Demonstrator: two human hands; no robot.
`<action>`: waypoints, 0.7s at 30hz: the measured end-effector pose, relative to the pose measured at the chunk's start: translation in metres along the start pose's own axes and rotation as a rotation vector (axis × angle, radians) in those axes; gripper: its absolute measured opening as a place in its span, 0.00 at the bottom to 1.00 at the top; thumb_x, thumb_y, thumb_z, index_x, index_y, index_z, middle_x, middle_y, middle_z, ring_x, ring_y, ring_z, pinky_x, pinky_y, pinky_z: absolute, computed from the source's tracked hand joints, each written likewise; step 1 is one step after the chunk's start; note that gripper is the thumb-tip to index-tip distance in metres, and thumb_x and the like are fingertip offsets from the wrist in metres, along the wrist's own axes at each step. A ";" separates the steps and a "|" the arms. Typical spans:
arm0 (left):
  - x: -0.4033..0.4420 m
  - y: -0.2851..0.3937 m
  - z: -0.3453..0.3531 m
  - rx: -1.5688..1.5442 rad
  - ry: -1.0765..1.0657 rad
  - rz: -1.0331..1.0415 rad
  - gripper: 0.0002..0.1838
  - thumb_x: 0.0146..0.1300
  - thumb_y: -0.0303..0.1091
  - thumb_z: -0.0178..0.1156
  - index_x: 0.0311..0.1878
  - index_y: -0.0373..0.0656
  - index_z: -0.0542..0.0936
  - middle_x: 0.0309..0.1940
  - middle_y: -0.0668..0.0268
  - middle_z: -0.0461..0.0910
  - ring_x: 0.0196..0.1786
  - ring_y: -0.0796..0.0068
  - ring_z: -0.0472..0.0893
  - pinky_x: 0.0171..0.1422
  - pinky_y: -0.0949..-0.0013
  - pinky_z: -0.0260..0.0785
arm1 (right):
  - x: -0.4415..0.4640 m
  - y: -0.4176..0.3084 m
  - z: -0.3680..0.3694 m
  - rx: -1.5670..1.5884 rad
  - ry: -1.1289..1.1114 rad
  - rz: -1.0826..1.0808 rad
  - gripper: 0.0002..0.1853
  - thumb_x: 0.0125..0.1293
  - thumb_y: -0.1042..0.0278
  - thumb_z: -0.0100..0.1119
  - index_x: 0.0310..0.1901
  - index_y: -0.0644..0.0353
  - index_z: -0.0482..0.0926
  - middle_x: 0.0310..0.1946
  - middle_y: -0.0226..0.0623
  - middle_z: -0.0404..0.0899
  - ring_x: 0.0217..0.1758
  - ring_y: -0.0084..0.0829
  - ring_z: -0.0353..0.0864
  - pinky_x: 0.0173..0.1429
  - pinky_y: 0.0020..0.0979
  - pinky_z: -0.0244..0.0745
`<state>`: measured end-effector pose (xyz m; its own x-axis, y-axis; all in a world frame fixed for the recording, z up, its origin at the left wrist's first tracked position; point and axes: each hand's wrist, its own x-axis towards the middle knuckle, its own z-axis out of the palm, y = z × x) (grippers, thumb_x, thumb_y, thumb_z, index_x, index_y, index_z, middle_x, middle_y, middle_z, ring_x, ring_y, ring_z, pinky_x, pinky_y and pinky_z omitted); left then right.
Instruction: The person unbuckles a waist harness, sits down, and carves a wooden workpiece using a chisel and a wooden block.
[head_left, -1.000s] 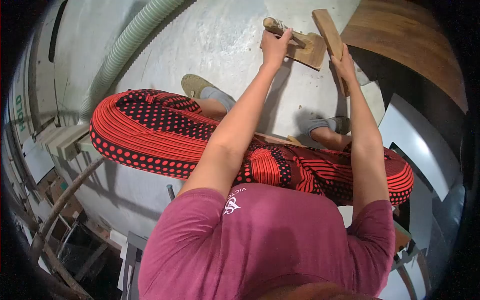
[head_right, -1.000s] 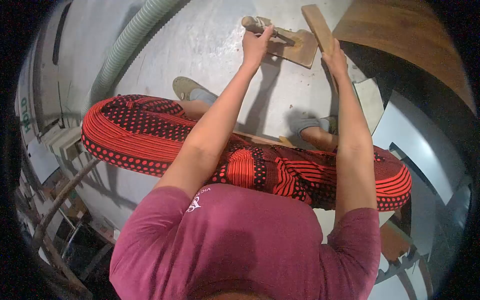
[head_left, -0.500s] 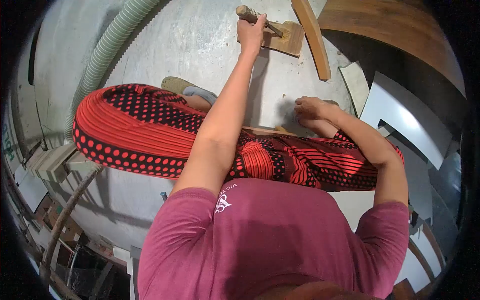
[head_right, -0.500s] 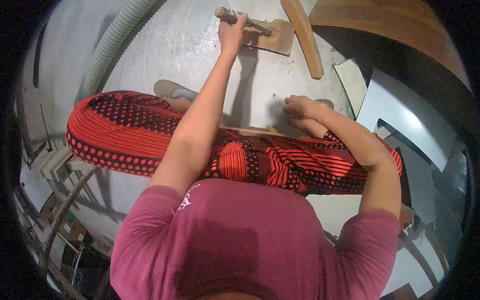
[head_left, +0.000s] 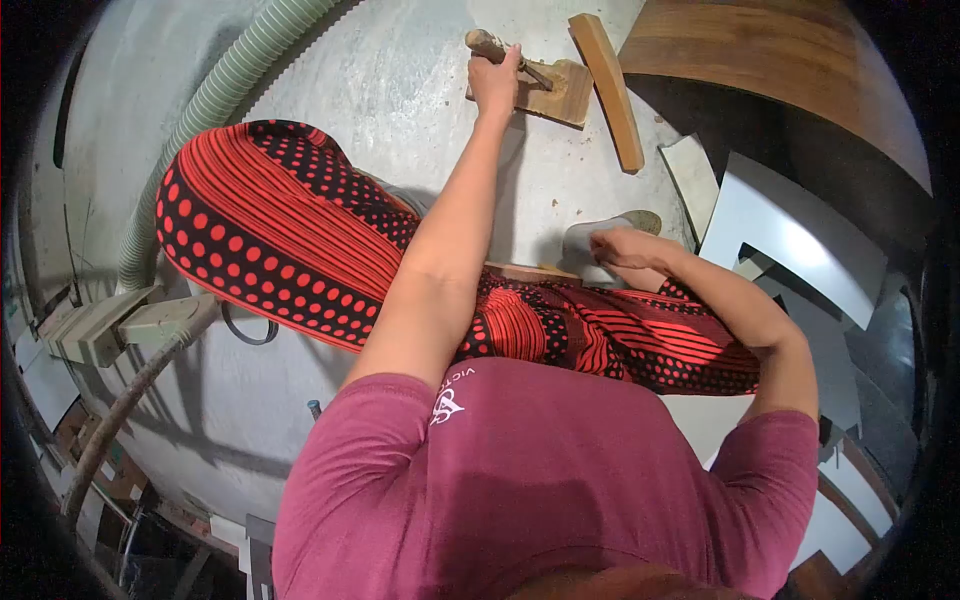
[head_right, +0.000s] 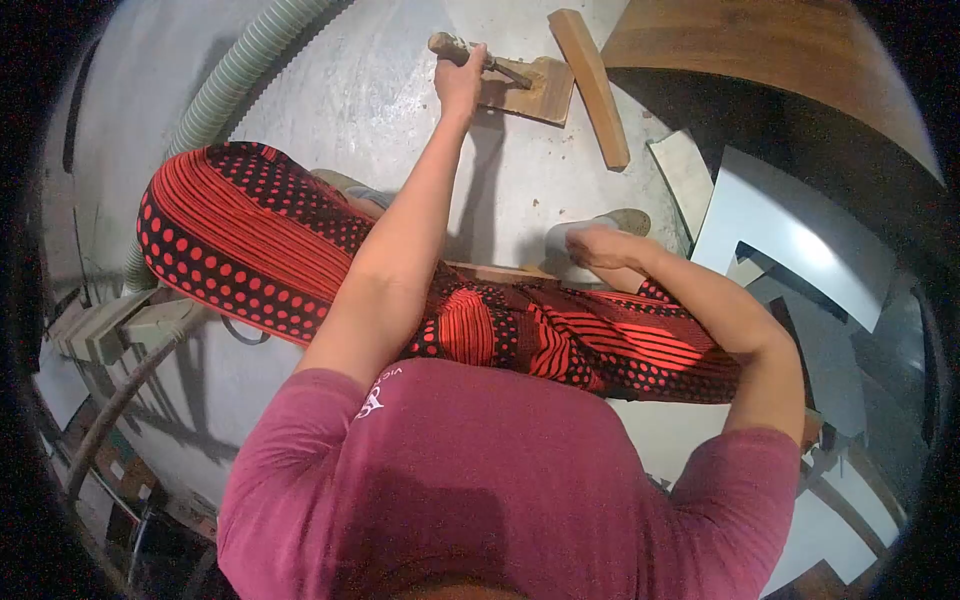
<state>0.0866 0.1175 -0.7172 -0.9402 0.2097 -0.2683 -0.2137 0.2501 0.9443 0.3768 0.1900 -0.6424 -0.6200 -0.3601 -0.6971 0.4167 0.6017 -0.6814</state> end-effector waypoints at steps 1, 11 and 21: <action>0.001 -0.003 0.001 0.005 -0.003 0.015 0.29 0.53 0.48 0.66 0.39 0.25 0.75 0.39 0.42 0.78 0.45 0.47 0.78 0.52 0.55 0.68 | -0.006 0.002 0.000 -0.068 0.019 0.033 0.12 0.63 0.62 0.49 0.37 0.65 0.73 0.31 0.50 0.76 0.38 0.51 0.76 0.42 0.43 0.71; -0.001 0.013 0.002 -0.026 0.000 0.056 0.28 0.52 0.48 0.67 0.40 0.27 0.76 0.38 0.44 0.79 0.43 0.48 0.79 0.51 0.55 0.69 | -0.189 0.038 -0.103 0.204 -0.043 0.533 0.28 0.62 0.51 0.58 0.60 0.59 0.70 0.48 0.36 0.76 0.47 0.26 0.74 0.51 0.28 0.71; 0.001 0.006 -0.002 0.028 -0.001 0.050 0.28 0.52 0.50 0.66 0.38 0.28 0.77 0.37 0.45 0.80 0.43 0.49 0.80 0.50 0.57 0.70 | -0.051 -0.145 -0.060 0.428 0.044 0.577 0.22 0.68 0.52 0.52 0.56 0.58 0.74 0.42 0.35 0.78 0.45 0.28 0.78 0.48 0.33 0.76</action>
<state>0.0837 0.1174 -0.7120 -0.9495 0.2232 -0.2207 -0.1587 0.2654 0.9510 0.3080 0.1632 -0.4948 -0.2448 -0.0341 -0.9690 0.9044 0.3521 -0.2408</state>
